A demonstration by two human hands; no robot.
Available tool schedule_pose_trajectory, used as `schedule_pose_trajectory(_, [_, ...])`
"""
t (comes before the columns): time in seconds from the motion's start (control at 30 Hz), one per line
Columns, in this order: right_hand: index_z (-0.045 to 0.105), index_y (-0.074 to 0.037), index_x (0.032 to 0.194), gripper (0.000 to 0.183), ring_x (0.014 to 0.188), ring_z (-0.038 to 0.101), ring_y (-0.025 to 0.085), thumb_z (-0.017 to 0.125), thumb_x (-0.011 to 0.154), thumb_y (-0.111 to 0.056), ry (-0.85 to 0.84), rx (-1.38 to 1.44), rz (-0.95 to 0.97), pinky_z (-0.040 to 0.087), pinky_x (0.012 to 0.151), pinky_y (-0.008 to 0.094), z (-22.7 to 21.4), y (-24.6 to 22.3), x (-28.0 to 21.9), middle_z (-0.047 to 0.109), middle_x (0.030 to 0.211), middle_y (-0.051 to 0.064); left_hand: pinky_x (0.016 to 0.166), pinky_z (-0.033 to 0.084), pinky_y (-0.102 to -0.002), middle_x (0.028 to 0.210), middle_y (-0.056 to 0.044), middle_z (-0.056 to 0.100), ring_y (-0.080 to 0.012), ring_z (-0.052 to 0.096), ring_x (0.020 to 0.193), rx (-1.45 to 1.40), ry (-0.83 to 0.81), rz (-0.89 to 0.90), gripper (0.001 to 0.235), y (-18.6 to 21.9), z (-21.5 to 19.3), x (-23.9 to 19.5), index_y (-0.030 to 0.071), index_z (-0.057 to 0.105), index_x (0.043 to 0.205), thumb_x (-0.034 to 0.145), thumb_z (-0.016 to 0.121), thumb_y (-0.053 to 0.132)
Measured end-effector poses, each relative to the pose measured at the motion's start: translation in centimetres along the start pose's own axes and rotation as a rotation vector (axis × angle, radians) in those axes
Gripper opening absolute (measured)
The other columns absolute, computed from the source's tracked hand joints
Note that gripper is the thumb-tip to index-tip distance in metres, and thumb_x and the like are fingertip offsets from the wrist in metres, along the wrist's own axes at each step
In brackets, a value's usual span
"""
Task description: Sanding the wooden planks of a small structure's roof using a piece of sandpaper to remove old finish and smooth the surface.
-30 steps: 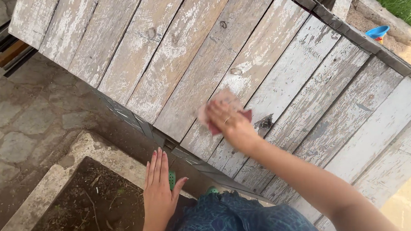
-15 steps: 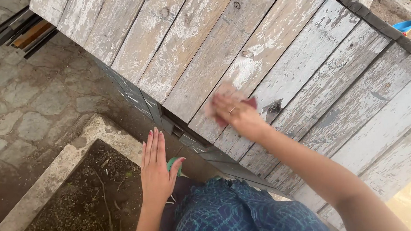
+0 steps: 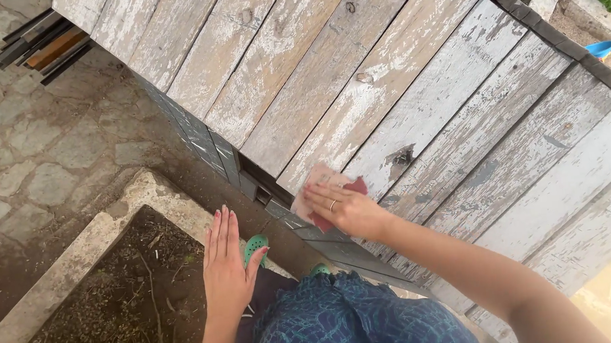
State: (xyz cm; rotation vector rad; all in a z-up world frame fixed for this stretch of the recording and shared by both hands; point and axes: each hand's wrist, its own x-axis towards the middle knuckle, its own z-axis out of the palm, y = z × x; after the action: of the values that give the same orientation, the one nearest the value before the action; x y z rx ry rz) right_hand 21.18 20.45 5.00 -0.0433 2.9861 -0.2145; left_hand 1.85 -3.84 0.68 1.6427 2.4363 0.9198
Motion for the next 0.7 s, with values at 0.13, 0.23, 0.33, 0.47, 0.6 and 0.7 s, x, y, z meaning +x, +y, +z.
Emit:
schedule_pose_trajectory(0.13, [0.061, -0.007, 0.137, 0.052, 0.136, 0.058, 0.032, 0.073, 0.086, 0.000, 0.078, 0.022, -0.059, 0.049, 0.116, 0.044, -7.1, 4.2, -2.9, 0.059, 0.146, 0.017, 0.128, 0.023, -0.045, 0.167, -0.016, 0.030, -0.0306, 0.025, 0.157, -0.015, 0.011, -0.016, 0.082, 0.2, -0.3, -1.0, -0.001, 0.028, 0.159, 0.101, 0.041, 0.056])
schedule_pose_trajectory(0.23, [0.063, 0.004, 0.131, 0.043, 0.134, 0.058, 0.037, 0.070, 0.089, 0.004, 0.285, -0.130, 0.133, 0.046, 0.119, 0.046, -11.5, 8.1, -5.6, 0.061, 0.142, 0.024, 0.128, 0.023, -0.045, 0.166, -0.017, 0.032, -0.0312, 0.028, 0.156, 0.003, 0.004, -0.027, 0.082, 0.2, -0.1, -1.8, -0.001, 0.032, 0.158, 0.100, 0.042, 0.056])
schedule_pose_trajectory(0.33, [0.054, 0.010, 0.140, 0.043, 0.136, 0.055, 0.044, 0.064, 0.102, -0.007, 0.420, -0.135, 0.340, 0.047, 0.120, 0.049, -10.5, 7.1, -7.2, 0.056, 0.145, 0.030, 0.128, 0.020, -0.045, 0.167, -0.015, 0.031, -0.0295, 0.025, 0.157, -0.004, -0.024, -0.051, 0.081, 0.5, 0.6, -2.3, 0.000, 0.030, 0.159, 0.101, 0.039, 0.057])
schedule_pose_trajectory(0.47, [0.058, -0.001, 0.136, 0.047, 0.133, 0.058, 0.035, 0.069, 0.091, -0.006, 0.224, -0.106, 0.042, 0.047, 0.117, 0.045, -10.7, 7.5, -7.6, 0.059, 0.141, 0.022, 0.126, 0.023, -0.043, 0.167, -0.013, 0.032, -0.0279, 0.026, 0.156, 0.011, -0.037, -0.043, 0.083, 0.7, 1.2, -2.4, 0.002, 0.031, 0.159, 0.099, 0.039, 0.059])
schedule_pose_trajectory(0.6, [0.051, 0.002, 0.146, 0.046, 0.144, 0.047, 0.040, 0.060, 0.101, 0.000, 0.400, -0.190, 0.333, 0.035, 0.126, 0.050, -13.1, 12.0, -9.5, 0.052, 0.151, 0.023, 0.126, 0.022, -0.043, 0.167, -0.014, 0.032, -0.0277, 0.026, 0.156, 0.010, -0.054, -0.044, 0.083, 1.1, 1.7, -2.0, 0.003, 0.031, 0.159, 0.098, 0.041, 0.059])
schedule_pose_trajectory(0.7, [0.049, -0.003, 0.147, 0.061, 0.142, 0.051, 0.030, 0.067, 0.089, -0.002, 0.113, -0.121, 0.048, 0.039, 0.121, 0.043, -8.3, 8.8, -9.9, 0.052, 0.151, 0.018, 0.125, 0.022, -0.043, 0.167, -0.013, 0.031, -0.0274, 0.026, 0.156, 0.035, -0.095, -0.048, 0.084, 1.5, 2.6, -2.2, 0.004, 0.030, 0.159, 0.097, 0.046, 0.058])
